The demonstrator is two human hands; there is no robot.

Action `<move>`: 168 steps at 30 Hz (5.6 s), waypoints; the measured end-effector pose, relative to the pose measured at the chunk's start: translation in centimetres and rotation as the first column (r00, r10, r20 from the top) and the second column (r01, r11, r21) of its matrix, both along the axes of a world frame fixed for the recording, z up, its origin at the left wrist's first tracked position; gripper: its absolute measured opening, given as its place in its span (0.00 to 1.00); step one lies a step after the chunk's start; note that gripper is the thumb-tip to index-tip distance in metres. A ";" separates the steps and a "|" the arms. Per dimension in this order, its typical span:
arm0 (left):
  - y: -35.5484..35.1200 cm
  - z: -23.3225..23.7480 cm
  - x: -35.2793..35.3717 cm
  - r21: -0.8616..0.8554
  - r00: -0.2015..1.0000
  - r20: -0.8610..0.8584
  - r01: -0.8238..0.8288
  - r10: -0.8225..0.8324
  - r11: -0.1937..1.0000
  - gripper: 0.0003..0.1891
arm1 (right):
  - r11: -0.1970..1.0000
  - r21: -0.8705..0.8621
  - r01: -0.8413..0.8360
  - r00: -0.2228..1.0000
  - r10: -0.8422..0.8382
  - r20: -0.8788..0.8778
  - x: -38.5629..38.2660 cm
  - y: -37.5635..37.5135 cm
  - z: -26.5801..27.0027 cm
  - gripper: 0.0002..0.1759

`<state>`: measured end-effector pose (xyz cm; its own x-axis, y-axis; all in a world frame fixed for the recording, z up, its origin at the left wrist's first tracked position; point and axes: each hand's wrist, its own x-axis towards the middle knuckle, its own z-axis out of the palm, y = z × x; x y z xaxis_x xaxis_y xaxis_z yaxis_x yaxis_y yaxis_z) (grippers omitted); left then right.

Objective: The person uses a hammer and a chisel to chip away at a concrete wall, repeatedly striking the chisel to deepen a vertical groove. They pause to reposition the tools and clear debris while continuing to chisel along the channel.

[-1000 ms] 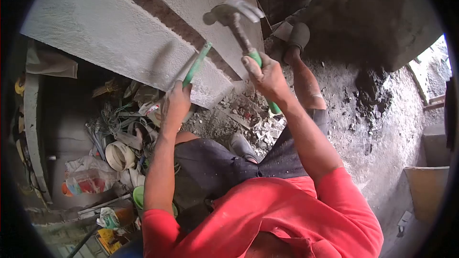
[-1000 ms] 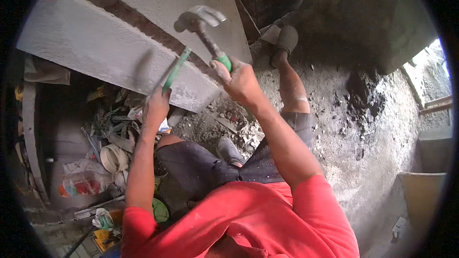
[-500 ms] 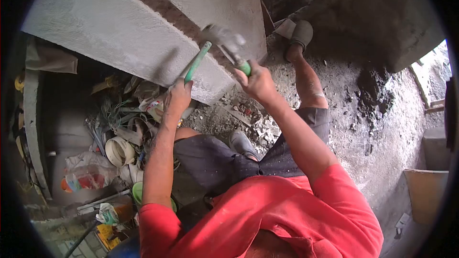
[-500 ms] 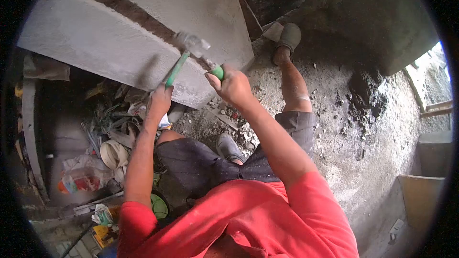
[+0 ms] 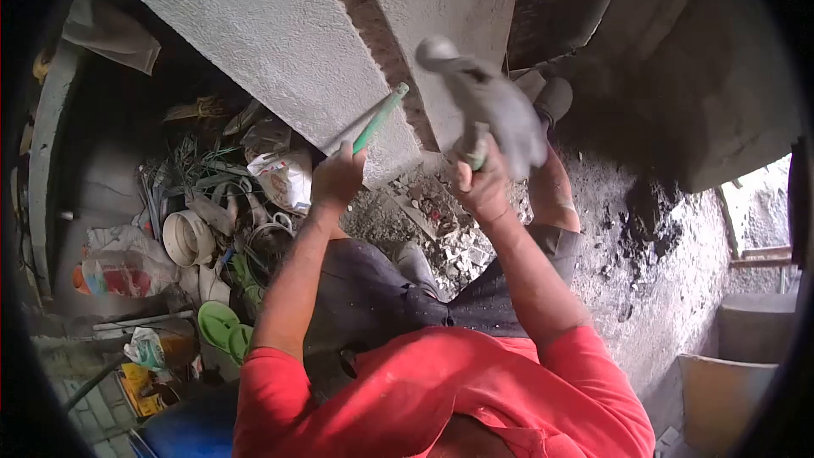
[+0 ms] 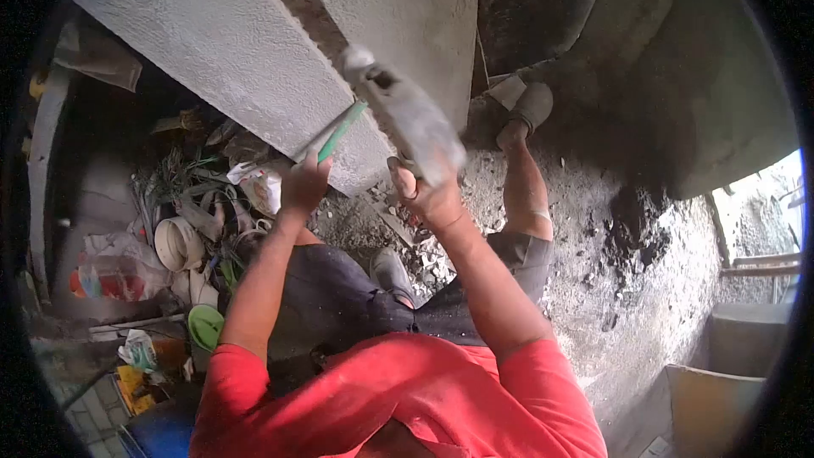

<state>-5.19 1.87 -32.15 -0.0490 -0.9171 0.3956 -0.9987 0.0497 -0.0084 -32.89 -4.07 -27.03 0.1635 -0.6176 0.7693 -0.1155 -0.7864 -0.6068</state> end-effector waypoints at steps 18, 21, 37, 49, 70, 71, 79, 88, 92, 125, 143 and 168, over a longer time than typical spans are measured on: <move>3.6 5.5 -5.4 0.154 0.397 -0.901 -0.079 0.173 0.985 0.28 | 0.433 0.898 -0.079 0.988 -0.084 0.128 -10.7 5.0 -6.0 0.20; 3.1 4.9 -7.2 0.198 0.101 -0.975 -0.013 0.198 0.980 0.23 | 0.433 0.892 -0.131 0.981 -0.072 0.179 -10.4 5.4 -5.8 0.19; -2.9 -7.0 -6.3 -0.187 0.680 -0.733 -0.163 -0.027 0.969 0.15 | 0.985 0.065 0.160 0.987 -0.159 -0.025 -6.6 4.9 -0.6 0.18; -2.2 -4.7 -5.7 -0.024 0.648 -0.758 -0.141 0.073 0.990 0.19 | 0.943 0.264 0.202 0.810 -0.010 -0.586 1.1 0.6 3.2 0.25; -0.7 4.0 -6.2 0.204 0.620 -0.749 -0.118 0.233 0.972 0.25 | 0.803 0.591 0.080 0.976 0.059 -0.212 -5.7 0.2 5.0 0.34; -0.7 3.3 -6.5 0.156 0.655 -0.724 -0.150 0.216 0.976 0.25 | 0.800 0.594 0.083 0.977 0.053 -0.208 -6.0 0.3 5.0 0.34; -0.6 2.0 -6.4 0.064 0.620 -0.767 -0.180 0.164 0.982 0.23 | 0.905 0.423 0.048 0.961 0.073 -0.267 -5.4 2.5 10.9 0.32; -1.3 0.9 -6.5 0.057 0.630 -0.760 -0.177 0.157 0.983 0.22 | 0.967 0.247 -0.069 0.962 0.130 -0.242 -2.0 1.6 12.6 0.29; -1.9 1.5 -6.3 0.110 0.675 -0.712 -0.167 0.195 0.980 0.22 | 0.982 0.153 0.110 0.864 -0.018 -0.504 -1.1 -0.8 8.6 0.27; -2.0 5.0 -4.9 0.151 0.736 -0.646 -0.139 0.204 0.979 0.23 | 0.943 0.078 0.324 0.657 -0.165 -0.736 0.3 -4.2 7.9 0.27; -1.3 2.1 -5.2 0.127 0.720 -0.675 -0.103 0.163 0.986 0.23 | 0.924 0.235 0.301 0.684 -0.038 -0.728 -0.2 -1.7 10.8 0.29; -1.2 3.4 -3.8 0.036 0.882 -0.455 -0.118 0.121 0.992 0.19 | 0.894 0.434 0.111 0.957 0.022 -0.288 -3.4 1.6 12.4 0.29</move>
